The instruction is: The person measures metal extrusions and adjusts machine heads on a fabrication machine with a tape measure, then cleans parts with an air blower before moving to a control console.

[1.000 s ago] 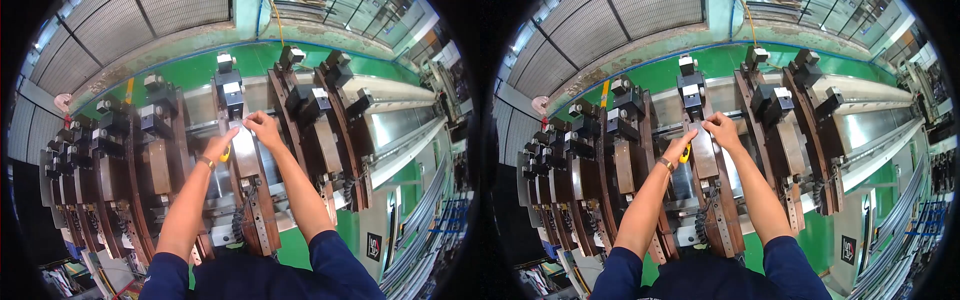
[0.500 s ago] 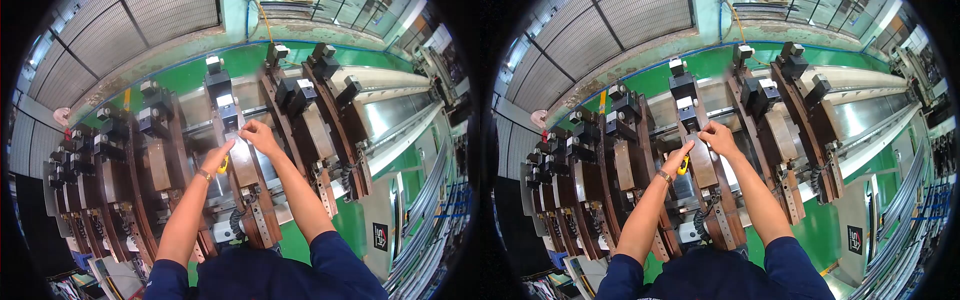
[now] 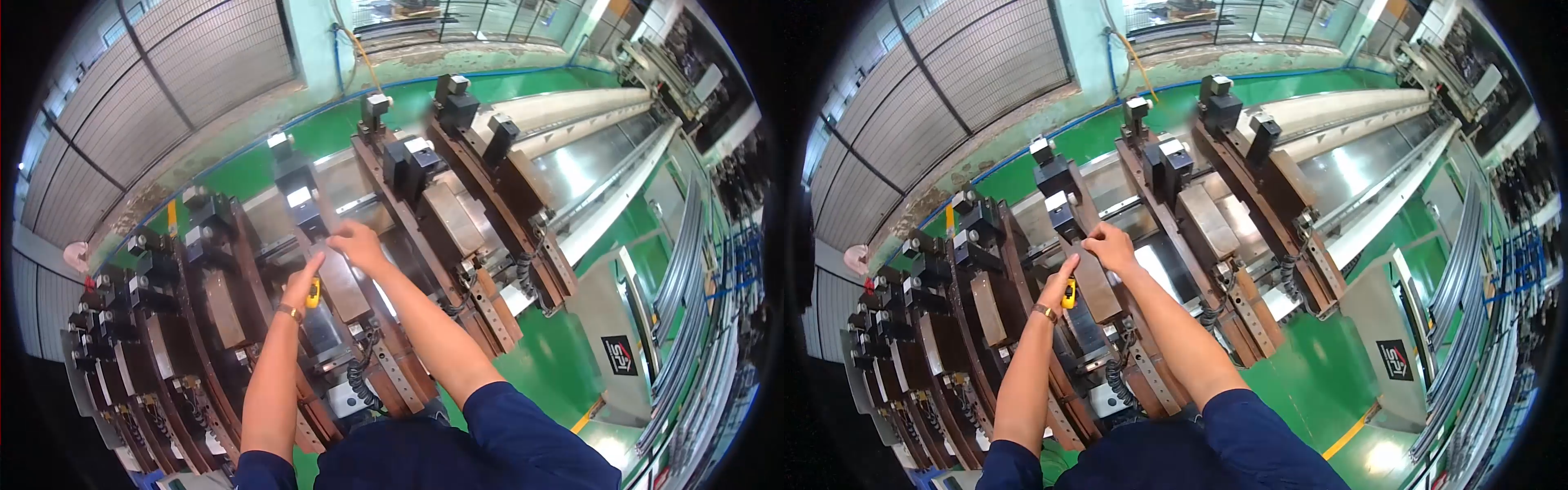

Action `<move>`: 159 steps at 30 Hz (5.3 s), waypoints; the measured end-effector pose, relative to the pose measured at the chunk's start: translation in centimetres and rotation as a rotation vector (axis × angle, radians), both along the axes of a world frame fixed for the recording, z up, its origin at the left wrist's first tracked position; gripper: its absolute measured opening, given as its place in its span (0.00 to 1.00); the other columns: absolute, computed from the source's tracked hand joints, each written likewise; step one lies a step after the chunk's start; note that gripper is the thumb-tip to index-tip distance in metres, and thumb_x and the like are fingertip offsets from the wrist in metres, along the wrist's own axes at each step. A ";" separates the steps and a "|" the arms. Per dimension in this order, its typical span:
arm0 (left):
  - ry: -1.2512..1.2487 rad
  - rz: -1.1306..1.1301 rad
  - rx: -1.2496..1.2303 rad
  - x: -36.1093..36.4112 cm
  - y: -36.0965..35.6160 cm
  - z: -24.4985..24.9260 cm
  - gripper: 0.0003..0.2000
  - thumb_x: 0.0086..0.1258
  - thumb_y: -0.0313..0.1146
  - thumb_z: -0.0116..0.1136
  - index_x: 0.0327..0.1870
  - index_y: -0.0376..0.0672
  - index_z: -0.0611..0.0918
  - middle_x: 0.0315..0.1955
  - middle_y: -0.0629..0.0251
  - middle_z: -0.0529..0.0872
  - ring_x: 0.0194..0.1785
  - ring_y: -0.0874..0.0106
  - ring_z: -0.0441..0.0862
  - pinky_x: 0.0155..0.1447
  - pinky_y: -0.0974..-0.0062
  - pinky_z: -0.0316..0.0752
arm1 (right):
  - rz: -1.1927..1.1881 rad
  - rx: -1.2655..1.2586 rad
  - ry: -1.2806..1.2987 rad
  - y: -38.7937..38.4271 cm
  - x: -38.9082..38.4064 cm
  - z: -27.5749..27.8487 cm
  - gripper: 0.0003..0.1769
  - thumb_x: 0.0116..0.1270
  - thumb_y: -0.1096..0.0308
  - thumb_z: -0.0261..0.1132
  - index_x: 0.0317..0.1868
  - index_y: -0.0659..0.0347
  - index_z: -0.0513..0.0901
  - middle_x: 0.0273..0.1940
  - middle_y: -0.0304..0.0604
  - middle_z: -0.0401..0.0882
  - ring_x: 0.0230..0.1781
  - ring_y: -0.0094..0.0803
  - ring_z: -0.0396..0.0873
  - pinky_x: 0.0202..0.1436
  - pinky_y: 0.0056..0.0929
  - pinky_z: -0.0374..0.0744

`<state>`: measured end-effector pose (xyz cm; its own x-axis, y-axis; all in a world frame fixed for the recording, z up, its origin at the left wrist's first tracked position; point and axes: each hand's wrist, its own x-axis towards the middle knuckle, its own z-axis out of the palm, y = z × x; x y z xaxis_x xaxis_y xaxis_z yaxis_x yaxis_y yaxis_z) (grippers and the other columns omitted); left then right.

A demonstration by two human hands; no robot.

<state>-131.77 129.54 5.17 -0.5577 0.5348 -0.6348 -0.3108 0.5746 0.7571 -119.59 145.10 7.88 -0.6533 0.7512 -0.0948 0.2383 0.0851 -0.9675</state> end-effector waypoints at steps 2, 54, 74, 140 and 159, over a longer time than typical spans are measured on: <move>0.061 0.020 -0.016 -1.2 -0.1 -3.1 0.34 0.59 0.72 0.65 0.48 0.47 0.86 0.25 0.73 0.80 0.22 0.75 0.78 0.23 0.74 0.74 | -0.015 0.055 0.006 0.5 -1.0 -2.5 0.19 0.55 0.53 0.75 0.40 0.59 0.88 0.40 0.51 0.89 0.44 0.45 0.87 0.50 0.40 0.82; -0.004 0.039 -0.012 1.8 0.3 2.4 0.37 0.64 0.66 0.67 0.62 0.41 0.83 0.48 0.62 0.87 0.46 0.66 0.87 0.44 0.64 0.84 | -0.029 0.043 -0.140 -0.1 2.0 0.7 0.19 0.56 0.44 0.71 0.43 0.43 0.88 0.47 0.45 0.90 0.53 0.49 0.85 0.59 0.52 0.76; 0.532 0.093 0.094 -18.6 -24.5 -1.2 0.40 0.62 0.70 0.63 0.45 0.29 0.88 0.36 0.50 0.91 0.39 0.64 0.86 0.48 0.66 0.78 | 0.095 0.343 0.176 -20.1 -14.7 2.8 0.21 0.69 0.64 0.69 0.58 0.67 0.80 0.52 0.55 0.87 0.55 0.45 0.85 0.61 0.38 0.79; 0.574 -0.005 0.080 -34.7 -14.8 0.2 0.41 0.63 0.54 0.72 0.71 0.34 0.74 0.53 0.45 0.83 0.52 0.61 0.83 0.57 0.66 0.76 | -0.127 -0.360 0.485 -10.9 -36.9 -9.0 0.22 0.71 0.72 0.51 0.61 0.68 0.81 0.57 0.47 0.84 0.57 0.30 0.79 0.56 0.24 0.76; 0.793 -0.383 0.095 -39.8 -10.6 -0.9 0.37 0.56 0.49 0.77 0.63 0.33 0.79 0.57 0.40 0.84 0.63 0.47 0.81 0.68 0.59 0.74 | -0.278 -0.187 0.634 -9.9 -43.2 -14.0 0.20 0.75 0.62 0.47 0.39 0.69 0.81 0.37 0.39 0.79 0.43 0.30 0.73 0.52 0.29 0.71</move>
<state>-171.58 118.90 4.26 -0.5868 0.8058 -0.0804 0.5265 0.4551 0.7181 -162.80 135.22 -6.16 -0.4120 0.9061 0.0959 -0.3858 -0.0781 -0.9193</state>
